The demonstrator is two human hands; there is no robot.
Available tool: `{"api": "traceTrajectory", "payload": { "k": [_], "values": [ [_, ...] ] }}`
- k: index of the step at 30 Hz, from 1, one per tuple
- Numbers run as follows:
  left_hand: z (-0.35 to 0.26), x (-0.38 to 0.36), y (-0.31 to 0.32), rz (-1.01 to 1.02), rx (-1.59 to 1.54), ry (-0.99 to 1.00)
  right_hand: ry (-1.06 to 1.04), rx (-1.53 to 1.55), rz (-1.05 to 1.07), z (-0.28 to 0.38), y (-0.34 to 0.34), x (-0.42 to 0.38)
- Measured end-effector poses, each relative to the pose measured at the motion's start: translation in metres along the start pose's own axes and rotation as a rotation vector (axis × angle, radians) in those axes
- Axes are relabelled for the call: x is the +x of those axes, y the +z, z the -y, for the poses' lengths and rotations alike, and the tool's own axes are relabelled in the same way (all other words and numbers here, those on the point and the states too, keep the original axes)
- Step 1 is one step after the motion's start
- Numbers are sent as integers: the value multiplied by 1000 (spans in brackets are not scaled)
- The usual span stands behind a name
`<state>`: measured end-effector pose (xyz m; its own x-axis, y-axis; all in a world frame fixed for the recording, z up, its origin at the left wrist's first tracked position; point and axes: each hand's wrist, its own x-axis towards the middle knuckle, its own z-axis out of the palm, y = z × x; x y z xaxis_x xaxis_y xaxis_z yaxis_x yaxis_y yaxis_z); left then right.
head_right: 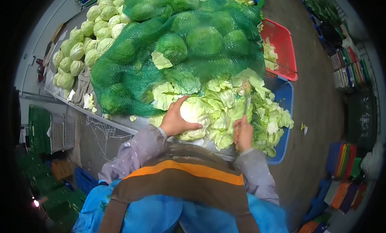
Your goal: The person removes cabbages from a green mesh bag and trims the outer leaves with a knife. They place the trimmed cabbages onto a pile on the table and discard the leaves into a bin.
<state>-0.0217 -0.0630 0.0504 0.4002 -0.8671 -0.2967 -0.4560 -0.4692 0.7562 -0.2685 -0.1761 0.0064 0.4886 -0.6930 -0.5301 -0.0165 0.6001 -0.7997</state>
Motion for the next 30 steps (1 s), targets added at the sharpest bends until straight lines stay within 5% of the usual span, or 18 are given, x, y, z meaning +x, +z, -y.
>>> {"api": "traceTrajectory", "payload": {
  "k": [2, 6, 10, 12, 14, 15, 19, 21, 22, 24, 25, 27, 30],
  "values": [
    [1, 3, 0, -9, 2, 3, -79, -435, 33, 12, 34, -17],
    [-7, 2, -3, 38, 28, -32, -603, -871, 272, 36, 74, -26],
    [0, 7, -4, 56, 17, -30, -421, -1053, 182, 7, 41, -26],
    [-4, 6, -3, 51, 8, -35, -469, -1053, 145, -3, 27, -16],
    [-6, 7, -3, 50, -13, -75, 97, -263, -131, -10, 15, 5],
    [-4, 4, -3, 43, 4, -30, -35, 117, -208, 5, 20, 3],
    [-1, 2, 0, 35, 34, 12, -135, -326, 33, 19, 32, -6],
    [-8, 3, -3, 39, 4, -17, -983, -666, 134, 8, 56, 19],
    [-6, 2, -2, 39, 5, -19, -981, -663, 135, 16, 71, 22],
    [8, 1, -2, 46, 16, 102, -180, -398, 324, 37, 96, 20],
    [24, 2, -6, 107, -48, 162, -190, -392, 322, 30, 94, 31],
    [58, -2, -29, 293, -360, 111, 183, -706, 234, 5, 90, 62],
    [62, -29, -64, 208, -391, 76, -140, -567, 224, -18, 95, 61]
  ]
}}
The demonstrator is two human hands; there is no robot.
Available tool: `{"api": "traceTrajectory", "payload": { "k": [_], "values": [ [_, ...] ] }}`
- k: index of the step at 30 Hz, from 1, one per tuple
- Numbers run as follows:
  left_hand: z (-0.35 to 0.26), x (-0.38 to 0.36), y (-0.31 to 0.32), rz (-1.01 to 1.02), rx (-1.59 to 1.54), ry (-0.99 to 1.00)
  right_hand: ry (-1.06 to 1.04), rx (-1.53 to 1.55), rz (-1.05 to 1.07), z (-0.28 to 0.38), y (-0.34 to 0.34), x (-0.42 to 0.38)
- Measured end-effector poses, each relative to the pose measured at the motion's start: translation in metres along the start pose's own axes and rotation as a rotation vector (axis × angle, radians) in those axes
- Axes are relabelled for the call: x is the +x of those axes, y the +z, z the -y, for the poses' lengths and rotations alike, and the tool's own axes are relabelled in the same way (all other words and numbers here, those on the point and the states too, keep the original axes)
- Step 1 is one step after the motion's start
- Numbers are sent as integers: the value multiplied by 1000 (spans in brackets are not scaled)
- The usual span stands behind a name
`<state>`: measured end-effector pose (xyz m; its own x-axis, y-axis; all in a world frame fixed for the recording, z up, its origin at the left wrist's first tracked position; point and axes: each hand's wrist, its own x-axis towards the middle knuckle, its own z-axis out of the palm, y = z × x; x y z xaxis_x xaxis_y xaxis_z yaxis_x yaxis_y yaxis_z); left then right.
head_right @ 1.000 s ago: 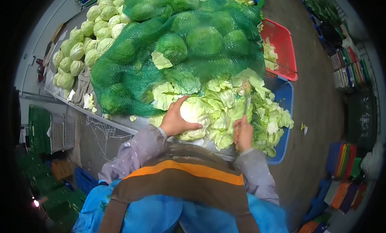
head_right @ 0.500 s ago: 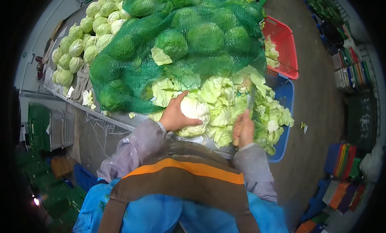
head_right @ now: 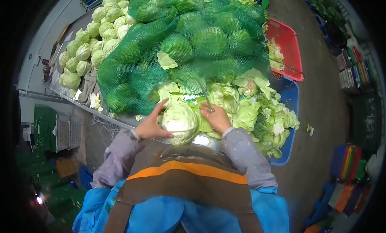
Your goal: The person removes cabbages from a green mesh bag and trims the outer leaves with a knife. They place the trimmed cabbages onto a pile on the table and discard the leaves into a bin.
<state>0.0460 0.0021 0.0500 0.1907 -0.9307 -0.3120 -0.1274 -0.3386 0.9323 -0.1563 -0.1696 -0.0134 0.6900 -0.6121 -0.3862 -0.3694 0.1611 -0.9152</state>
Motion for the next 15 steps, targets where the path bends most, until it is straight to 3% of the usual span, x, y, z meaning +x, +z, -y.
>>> {"api": "traceTrajectory", "payload": {
  "k": [1, 2, 4, 6, 7, 8, 10, 12, 13, 14, 15],
  "values": [
    [-10, -4, 5, -101, 307, 175, 4, 4, 5, 17, 8, -5],
    [-19, -3, 18, -104, 305, 164, -109, 96, -26, 37, 18, -12],
    [-33, 3, 40, -176, 720, 91, -221, 189, -55, 52, 33, -14],
    [-28, 11, 32, -91, 554, 45, 141, 17, 18, 56, 37, -3],
    [-20, 13, 23, -104, 472, 60, 344, 152, 83, 44, 26, 6],
    [-11, 14, 11, -124, 391, 79, 329, 150, 81, 18, 23, 14],
    [8, 17, -3, -180, 380, 74, -97, -64, 9, -29, 25, 23],
    [24, 6, 0, -242, -452, -291, 196, 7, 22, 0, 9, 0],
    [13, -2, 9, -295, -588, -352, -18, 107, 26, -41, -2, 6],
    [11, -6, 11, -322, -778, -434, -94, -51, -3, -55, -20, -7],
    [11, -11, 16, -354, -765, -511, -165, -215, -30, -62, -31, -17]
  ]
}}
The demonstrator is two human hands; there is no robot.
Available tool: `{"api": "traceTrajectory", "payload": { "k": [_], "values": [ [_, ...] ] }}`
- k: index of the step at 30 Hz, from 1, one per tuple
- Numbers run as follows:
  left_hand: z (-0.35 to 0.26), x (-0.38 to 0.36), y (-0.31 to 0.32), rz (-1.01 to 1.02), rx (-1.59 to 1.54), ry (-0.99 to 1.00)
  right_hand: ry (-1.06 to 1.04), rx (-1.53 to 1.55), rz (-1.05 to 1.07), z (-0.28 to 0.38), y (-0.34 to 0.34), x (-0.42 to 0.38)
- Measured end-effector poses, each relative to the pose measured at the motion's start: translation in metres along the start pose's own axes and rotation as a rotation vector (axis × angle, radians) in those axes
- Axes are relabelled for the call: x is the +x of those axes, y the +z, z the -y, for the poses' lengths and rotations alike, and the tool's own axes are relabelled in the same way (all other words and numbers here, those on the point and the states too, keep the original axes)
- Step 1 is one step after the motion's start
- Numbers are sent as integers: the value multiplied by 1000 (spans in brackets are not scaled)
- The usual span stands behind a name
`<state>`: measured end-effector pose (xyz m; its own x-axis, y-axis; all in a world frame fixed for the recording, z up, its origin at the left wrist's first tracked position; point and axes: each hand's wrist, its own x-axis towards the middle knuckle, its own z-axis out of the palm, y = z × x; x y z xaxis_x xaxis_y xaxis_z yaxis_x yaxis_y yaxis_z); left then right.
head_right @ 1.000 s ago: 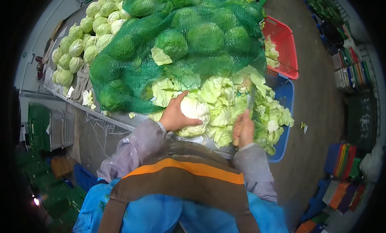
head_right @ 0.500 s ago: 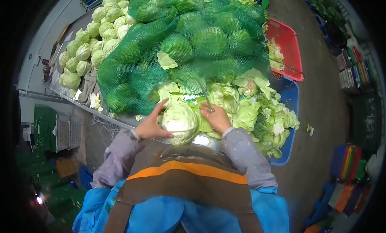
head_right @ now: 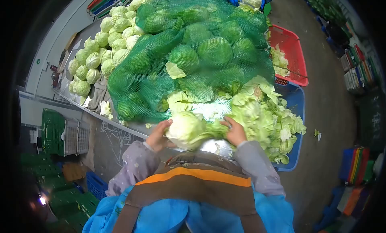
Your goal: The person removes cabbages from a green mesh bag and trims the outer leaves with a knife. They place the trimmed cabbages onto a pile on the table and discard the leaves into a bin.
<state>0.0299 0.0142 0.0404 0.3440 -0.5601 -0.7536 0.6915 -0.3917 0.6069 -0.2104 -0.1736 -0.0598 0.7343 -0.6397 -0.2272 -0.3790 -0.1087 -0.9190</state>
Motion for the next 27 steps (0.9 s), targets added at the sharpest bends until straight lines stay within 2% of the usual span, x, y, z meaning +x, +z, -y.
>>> {"api": "traceTrajectory", "payload": {
  "k": [1, 3, 4, 5, 7, 8, 9, 10, 11, 12, 13, 14, 15, 17, 18, 20, 21, 23, 25, 27],
  "values": [
    [4, -4, 4, -60, 5, -57, 3, -5, 6, 14, -3, -5],
    [11, -12, 27, -98, 73, -59, -11, 28, -174, 52, -10, -29],
    [11, -13, 35, -125, 161, -48, -71, 273, -135, 78, -8, -32],
    [12, -7, 36, -121, 159, -48, 165, 431, -38, 121, -10, -36],
    [7, 3, 42, -108, 643, 302, -258, -150, -86, 108, 9, -27],
    [0, -4, 45, -178, 1016, 557, -261, -152, -93, 98, 10, -20],
    [-10, -3, 50, -174, 1019, 560, -214, -29, -16, 90, 9, -9],
    [-20, 1, 54, -15, 1194, 735, -164, 94, 66, 93, 6, -1],
    [-27, 5, 54, 150, 1360, 902, -189, 49, 92, 101, 2, 4],
    [-18, 25, 54, 303, 1310, 811, -64, 186, 168, 89, -2, 14],
    [-16, 22, 58, 295, 1310, 816, 49, 316, 237, 74, -6, 25],
    [-17, 20, 64, 223, 1303, 690, -87, 356, 98, 63, -6, 30],
    [-18, 19, 67, 161, 1293, 561, -32, 148, -123, 60, -9, 29],
    [-12, 20, 66, 133, 1229, 562, 114, -36, -374, 76, -22, 12],
    [-10, 22, 66, 110, 1207, 565, 113, -40, -375, 81, -23, 4],
    [-8, 21, 66, 89, 1185, 559, -186, -479, -451, 87, -15, -24],
    [-9, 18, 68, 88, 1108, 545, -191, -489, -323, 95, -10, -37],
    [-7, 26, 69, 91, 1031, 537, -237, -337, -236, 99, 2, -53],
    [2, 38, 62, 19, 964, 592, -196, -379, -188, 99, 10, -51],
    [4, 41, 63, 77, 872, 593, -155, -421, -142, 100, 16, -44]
  ]
}}
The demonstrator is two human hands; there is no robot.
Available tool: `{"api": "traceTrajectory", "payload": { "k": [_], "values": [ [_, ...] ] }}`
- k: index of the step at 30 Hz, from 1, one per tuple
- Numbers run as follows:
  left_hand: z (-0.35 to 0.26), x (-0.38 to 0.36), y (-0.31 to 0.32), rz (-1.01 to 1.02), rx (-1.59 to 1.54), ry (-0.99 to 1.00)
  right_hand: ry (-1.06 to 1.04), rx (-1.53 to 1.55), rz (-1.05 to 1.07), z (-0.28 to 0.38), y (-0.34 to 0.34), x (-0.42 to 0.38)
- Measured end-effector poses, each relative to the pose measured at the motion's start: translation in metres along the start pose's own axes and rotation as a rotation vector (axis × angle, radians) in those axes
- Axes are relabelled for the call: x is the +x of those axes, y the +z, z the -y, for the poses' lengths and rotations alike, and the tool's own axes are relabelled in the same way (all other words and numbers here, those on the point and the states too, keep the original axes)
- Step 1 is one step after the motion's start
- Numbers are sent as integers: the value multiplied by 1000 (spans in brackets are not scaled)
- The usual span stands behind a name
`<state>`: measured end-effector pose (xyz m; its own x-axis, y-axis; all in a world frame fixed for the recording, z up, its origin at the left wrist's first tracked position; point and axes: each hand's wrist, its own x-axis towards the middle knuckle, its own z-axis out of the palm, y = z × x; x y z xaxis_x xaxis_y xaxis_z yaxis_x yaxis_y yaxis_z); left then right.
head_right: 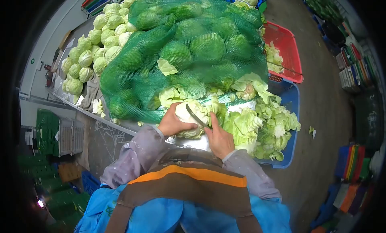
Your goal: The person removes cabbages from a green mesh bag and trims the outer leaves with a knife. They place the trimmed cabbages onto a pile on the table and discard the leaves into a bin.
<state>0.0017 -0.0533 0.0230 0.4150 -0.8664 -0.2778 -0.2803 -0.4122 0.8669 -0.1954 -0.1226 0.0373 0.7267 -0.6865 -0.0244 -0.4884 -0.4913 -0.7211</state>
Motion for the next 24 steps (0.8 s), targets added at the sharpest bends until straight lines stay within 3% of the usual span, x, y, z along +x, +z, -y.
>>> {"api": "traceTrajectory", "payload": {
  "k": [2, 4, 7, 11, 12, 14, 15, 16, 18, 20, 22, 24],
  "values": [
    [-10, -10, 2, -57, 106, -73, 168, -91, 66, 4, 6, 13],
    [-14, -18, 11, -152, 137, -24, 165, -46, 18, -5, 20, 22],
    [-27, -19, 10, -160, 116, -109, 236, 364, -52, -19, 29, 33],
    [-25, -27, 15, -174, 176, -23, 464, 510, 34, -62, 43, 46],
    [-22, -25, 13, -174, 178, -22, 462, 513, 33, -53, 37, 46],
    [-12, -27, 12, -154, 185, 64, -127, -129, -301, -16, 3, 39],
    [-11, -28, 10, -156, 185, 57, 92, -214, -136, 0, -15, 46],
    [-11, -29, 8, -106, 205, 124, 135, -254, -91, 9, -20, 54],
    [-8, -27, 0, -52, 233, 198, 28, -266, -104, -22, 2, 71],
    [8, -19, -18, 97, 231, 380, 66, -269, -125, -41, 9, 82],
    [19, -13, -42, 170, 228, 411, 97, -269, -148, -37, 7, 86],
    [16, -21, -63, 250, -40, 83, 47, -176, -134, -18, 0, 70]
  ]
}}
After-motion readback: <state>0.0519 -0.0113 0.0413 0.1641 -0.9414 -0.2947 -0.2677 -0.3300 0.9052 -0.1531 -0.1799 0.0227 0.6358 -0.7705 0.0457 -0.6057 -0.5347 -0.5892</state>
